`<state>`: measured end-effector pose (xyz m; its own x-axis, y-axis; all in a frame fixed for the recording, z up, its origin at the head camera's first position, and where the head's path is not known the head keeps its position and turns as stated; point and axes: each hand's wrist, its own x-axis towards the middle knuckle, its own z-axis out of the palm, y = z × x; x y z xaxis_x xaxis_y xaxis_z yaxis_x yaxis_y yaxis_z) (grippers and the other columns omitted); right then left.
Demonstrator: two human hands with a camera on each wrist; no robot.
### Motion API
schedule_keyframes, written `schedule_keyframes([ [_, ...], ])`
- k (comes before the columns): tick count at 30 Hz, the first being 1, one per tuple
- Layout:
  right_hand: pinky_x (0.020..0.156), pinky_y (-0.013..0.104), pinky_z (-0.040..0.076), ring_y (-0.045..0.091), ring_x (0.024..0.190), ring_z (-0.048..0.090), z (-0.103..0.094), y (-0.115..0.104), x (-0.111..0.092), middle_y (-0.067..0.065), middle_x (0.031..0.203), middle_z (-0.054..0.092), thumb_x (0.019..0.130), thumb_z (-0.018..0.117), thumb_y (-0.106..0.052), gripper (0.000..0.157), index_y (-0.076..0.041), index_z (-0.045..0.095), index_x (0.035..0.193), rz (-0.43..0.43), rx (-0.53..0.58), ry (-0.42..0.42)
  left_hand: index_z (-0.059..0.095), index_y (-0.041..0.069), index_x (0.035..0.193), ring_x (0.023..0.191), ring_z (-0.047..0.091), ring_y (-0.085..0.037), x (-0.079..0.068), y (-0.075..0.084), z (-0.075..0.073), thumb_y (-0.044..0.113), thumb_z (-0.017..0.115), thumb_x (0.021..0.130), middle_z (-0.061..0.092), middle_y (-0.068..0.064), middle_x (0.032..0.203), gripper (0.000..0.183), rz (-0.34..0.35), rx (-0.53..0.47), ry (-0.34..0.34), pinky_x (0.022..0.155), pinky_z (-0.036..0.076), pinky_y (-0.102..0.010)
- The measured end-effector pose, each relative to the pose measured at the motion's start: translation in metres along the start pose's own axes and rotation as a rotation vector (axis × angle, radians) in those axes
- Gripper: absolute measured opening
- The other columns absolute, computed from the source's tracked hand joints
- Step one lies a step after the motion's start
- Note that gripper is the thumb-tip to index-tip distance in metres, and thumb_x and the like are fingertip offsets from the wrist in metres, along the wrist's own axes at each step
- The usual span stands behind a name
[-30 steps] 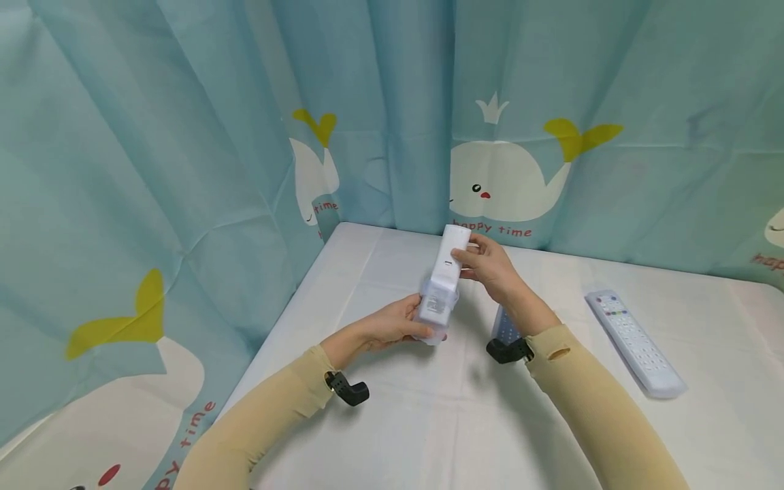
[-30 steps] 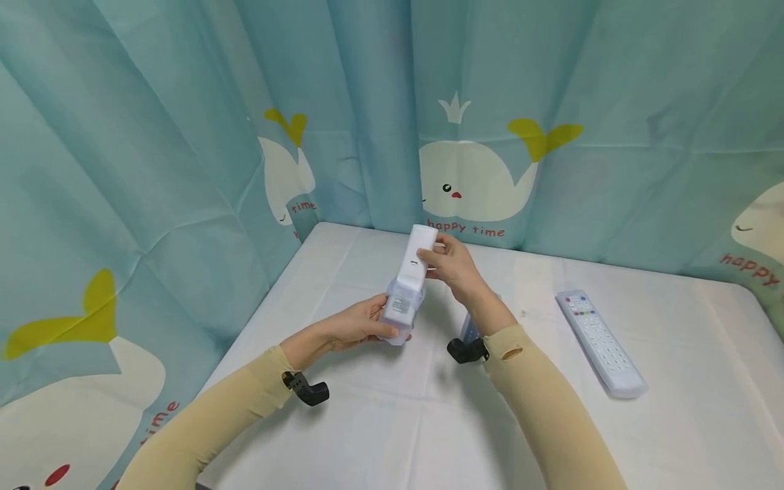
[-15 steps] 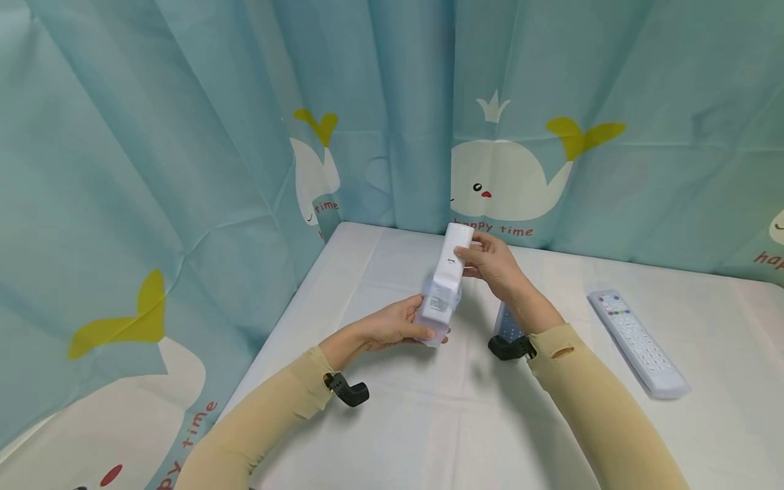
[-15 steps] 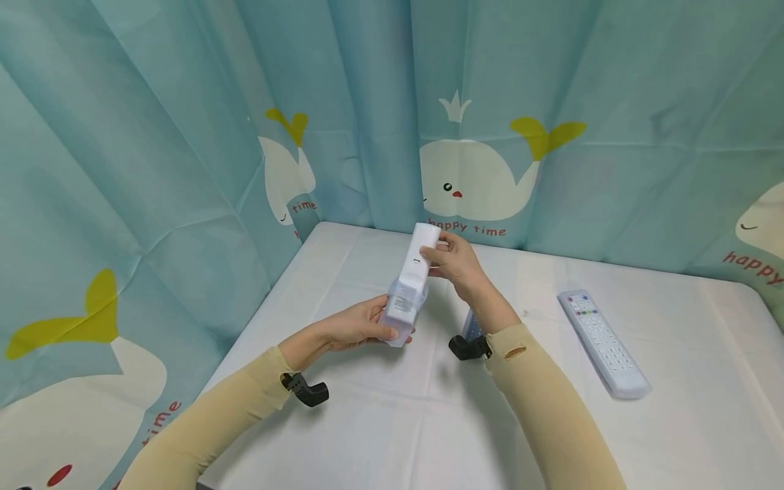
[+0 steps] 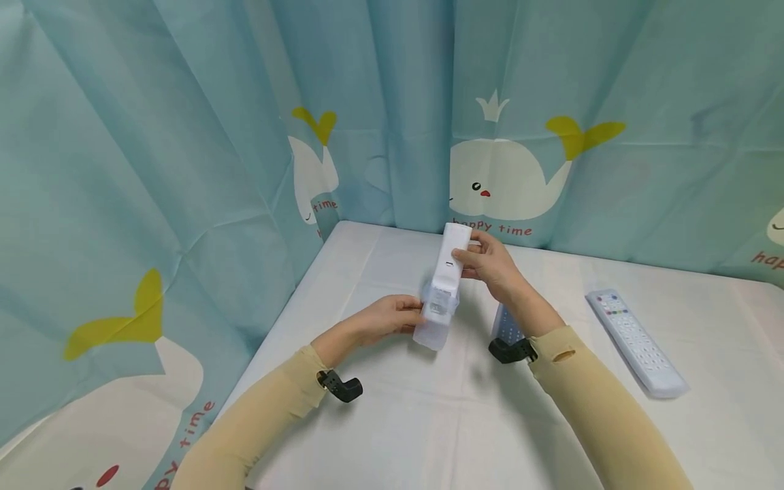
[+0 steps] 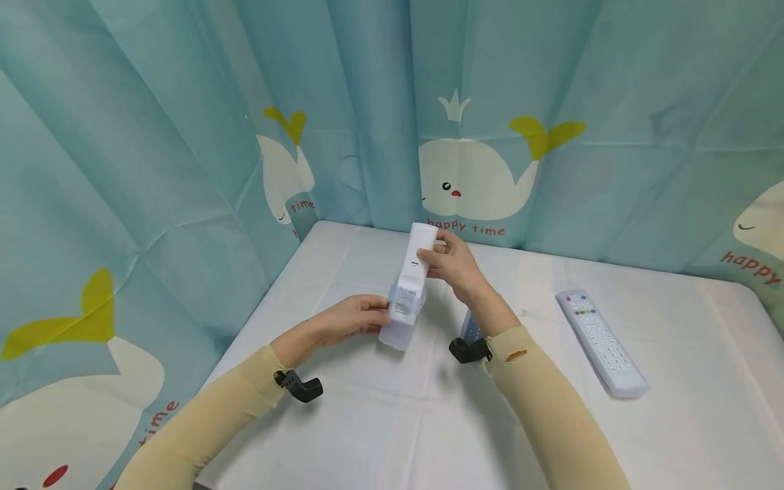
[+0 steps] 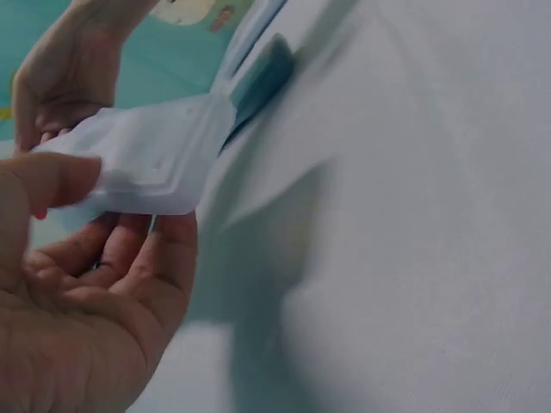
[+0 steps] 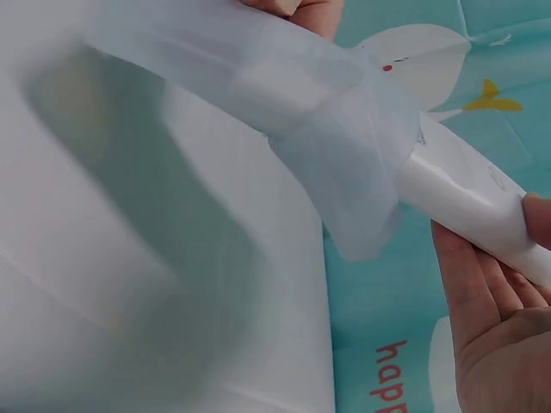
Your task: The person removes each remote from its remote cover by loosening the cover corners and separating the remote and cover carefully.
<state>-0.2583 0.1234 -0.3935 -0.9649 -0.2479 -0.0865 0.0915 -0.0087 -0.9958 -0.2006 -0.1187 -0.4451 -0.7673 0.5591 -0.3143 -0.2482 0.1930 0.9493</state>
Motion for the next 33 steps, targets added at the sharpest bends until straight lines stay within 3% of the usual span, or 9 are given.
schedule_keyframes([
  [5, 0.080, 0.030, 0.059, 0.015, 0.090, 0.069, 0.0005, 0.0009, -0.0003, 0.017, 0.121, 0.065, 0.102, 0.063, -0.010, 0.052, 0.004, 0.040, 0.146, -0.009, -0.018, 0.001, 0.049, -0.003, 0.146, 0.113, 0.062, -0.023, -0.0010, 0.0010, -0.0042, 0.009, 0.067, 0.100, 0.064, -0.012, 0.124, 0.052, 0.010, 0.054, 0.065, 0.093, 0.055, -0.039],
  [9, 0.080, 0.029, 0.058, 0.014, 0.090, 0.068, 0.0004, 0.0022, 0.0008, 0.014, 0.118, 0.066, 0.102, 0.063, -0.010, 0.052, 0.004, 0.040, 0.146, -0.016, -0.026, 0.004, 0.044, 0.001, 0.151, 0.104, 0.063, -0.021, 0.0004, -0.0028, -0.0040, 0.004, 0.068, 0.098, 0.062, -0.011, 0.112, 0.059, 0.050, 0.061, 0.068, 0.091, 0.056, -0.039],
  [20, 0.079, 0.029, 0.058, 0.014, 0.091, 0.068, -0.0002, 0.0068, 0.0023, 0.017, 0.122, 0.063, 0.102, 0.063, -0.012, 0.056, 0.005, 0.038, 0.150, 0.007, -0.037, -0.013, 0.024, 0.013, 0.163, 0.102, 0.060, -0.023, -0.0029, -0.0050, -0.0049, -0.001, 0.062, 0.098, 0.052, -0.011, 0.108, 0.077, 0.098, 0.058, -0.110, 0.085, 0.056, -0.036],
  [33, 0.077, 0.031, 0.059, 0.016, 0.088, 0.069, 0.0007, 0.0080, 0.0032, 0.020, 0.123, 0.063, 0.102, 0.063, -0.012, 0.055, 0.006, 0.039, 0.148, 0.005, -0.059, -0.032, 0.010, 0.019, 0.166, 0.088, 0.066, -0.021, -0.0061, -0.0042, -0.0037, -0.001, 0.063, 0.098, 0.051, -0.012, 0.103, 0.088, 0.112, 0.148, -0.184, 0.081, 0.057, -0.036],
])
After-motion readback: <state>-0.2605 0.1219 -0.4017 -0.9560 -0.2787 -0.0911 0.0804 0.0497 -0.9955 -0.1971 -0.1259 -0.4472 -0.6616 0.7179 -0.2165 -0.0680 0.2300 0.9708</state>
